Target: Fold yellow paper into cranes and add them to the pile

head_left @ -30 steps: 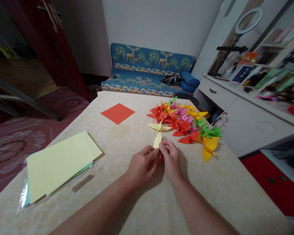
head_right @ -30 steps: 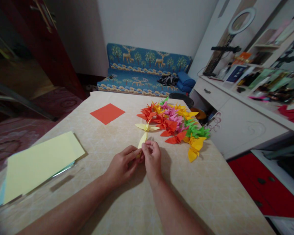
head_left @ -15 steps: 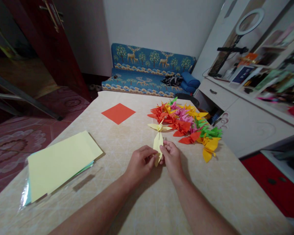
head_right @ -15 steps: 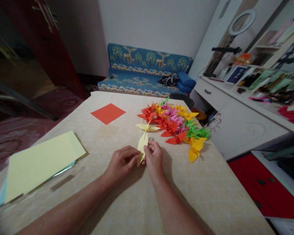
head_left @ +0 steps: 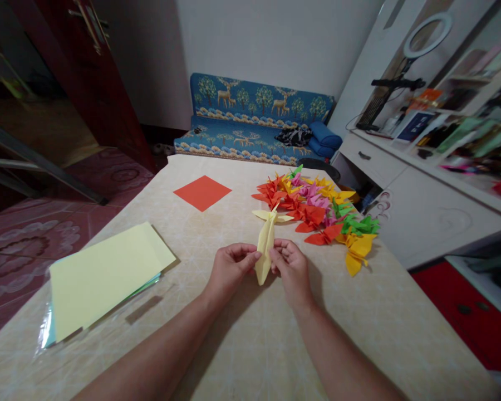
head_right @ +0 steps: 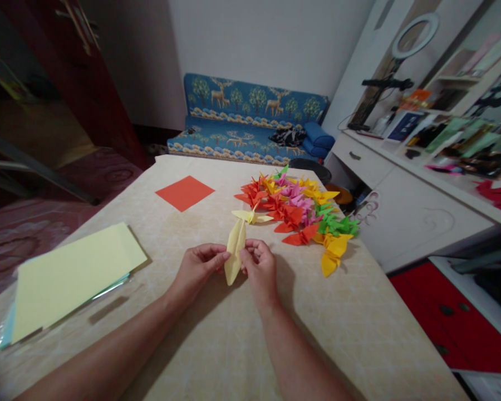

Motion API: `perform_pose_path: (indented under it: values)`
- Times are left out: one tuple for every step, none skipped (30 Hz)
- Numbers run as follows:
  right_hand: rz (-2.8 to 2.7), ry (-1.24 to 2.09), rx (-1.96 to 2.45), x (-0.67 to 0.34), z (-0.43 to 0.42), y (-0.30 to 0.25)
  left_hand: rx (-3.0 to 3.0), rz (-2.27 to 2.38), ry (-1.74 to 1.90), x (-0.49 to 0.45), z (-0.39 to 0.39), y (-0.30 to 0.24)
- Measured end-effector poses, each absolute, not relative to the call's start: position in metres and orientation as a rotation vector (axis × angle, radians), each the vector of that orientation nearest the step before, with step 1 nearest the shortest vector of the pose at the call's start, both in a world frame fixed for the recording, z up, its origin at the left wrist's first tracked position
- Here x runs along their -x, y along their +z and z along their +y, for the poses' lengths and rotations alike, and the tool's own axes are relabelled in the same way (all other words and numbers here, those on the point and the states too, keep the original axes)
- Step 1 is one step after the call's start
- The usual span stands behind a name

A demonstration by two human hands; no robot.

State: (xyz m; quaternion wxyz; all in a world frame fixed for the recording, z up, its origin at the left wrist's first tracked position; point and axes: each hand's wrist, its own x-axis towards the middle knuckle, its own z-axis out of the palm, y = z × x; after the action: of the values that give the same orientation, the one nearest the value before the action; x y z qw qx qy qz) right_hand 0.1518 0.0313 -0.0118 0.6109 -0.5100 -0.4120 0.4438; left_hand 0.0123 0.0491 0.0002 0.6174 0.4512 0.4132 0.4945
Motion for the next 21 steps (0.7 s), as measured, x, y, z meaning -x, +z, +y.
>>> perform_pose_path:
  values:
    - [-0.955,1.022,1.177,-0.1521,0.0312,-0.0117,-1.035,0.96,1.137,-0.012,0.0491,0.0006]
    - [-0.96,1.017,1.177,-0.1524,0.0311,-0.0115,-1.037,0.968,1.128,-0.0116,0.0492,0.001]
    - [-0.964,1.01,1.178,-0.1527,0.0309,-0.0115,-1.042,0.975,1.114,-0.0112,0.0493,0.0014]
    - [-0.966,1.005,1.178,-0.1531,0.0307,-0.0114,-1.044,0.978,1.101,-0.0107,0.0493,0.0018]
    - [-0.965,1.002,1.178,-0.1533,0.0304,-0.0114,-1.044,0.973,1.092,-0.0103,0.0494,0.0021]
    - [-0.962,1.0,1.176,-0.1535,0.0301,-0.0113,-1.041,0.959,1.087,-0.0099,0.0494,0.0023]
    - [-0.957,1.001,1.172,-0.1536,0.0298,-0.0111,-1.039,0.936,1.086,-0.0096,0.0494,0.0025]
    - [-0.953,1.003,1.167,-0.1534,0.0295,-0.0107,-1.036,0.912,1.087,-0.0093,0.0494,0.0025]
    - [-0.952,1.005,1.164,-0.1532,0.0292,-0.0101,-1.035,0.889,1.091,-0.009,0.0494,0.0025]
    - [-0.953,1.003,1.164,-0.1527,0.0289,-0.0093,-1.037,0.871,1.094,-0.0088,0.0494,0.0023]
    - [-0.956,0.999,1.167,-0.1522,0.0286,-0.0084,-1.04,0.86,1.095,-0.0086,0.0494,0.0021]
    - [-0.959,0.997,1.172,-0.1517,0.0283,-0.0074,-1.039,0.857,1.096,-0.0085,0.0493,0.0019]
    - [-0.962,0.994,1.176,-0.1512,0.028,-0.0065,-1.034,0.86,1.097,-0.0084,0.0493,0.0015]
    - [-0.961,0.992,1.178,-0.1508,0.0278,-0.0058,-1.027,0.865,1.1,-0.0084,0.0494,0.001]
    - [-0.956,0.99,1.176,-0.1505,0.0276,-0.0055,-1.019,0.869,1.103,-0.0084,0.0496,0.0005]
    - [-0.948,0.987,1.171,-0.1504,0.0276,-0.0055,-1.011,0.869,1.104,-0.0085,0.0499,0.0]
    - [-0.941,0.984,1.164,-0.1505,0.0276,-0.0059,-1.004,0.867,1.106,-0.0086,0.0502,-0.0005]
    - [-0.936,0.983,1.158,-0.1506,0.0276,-0.0066,-0.997,0.862,1.107,-0.0086,0.0507,-0.0009]
    - [-0.931,0.985,1.15,-0.1508,0.0277,-0.0075,-0.988,0.857,1.108,-0.0086,0.0511,-0.0011]
    - [-0.927,0.993,1.141,-0.151,0.0279,-0.0085,-0.977,0.853,1.109,-0.0085,0.0516,-0.0012]
    - [-0.926,1.006,1.13,-0.1511,0.0281,-0.0095,-0.965,0.853,1.11,-0.0083,0.0521,-0.0011]
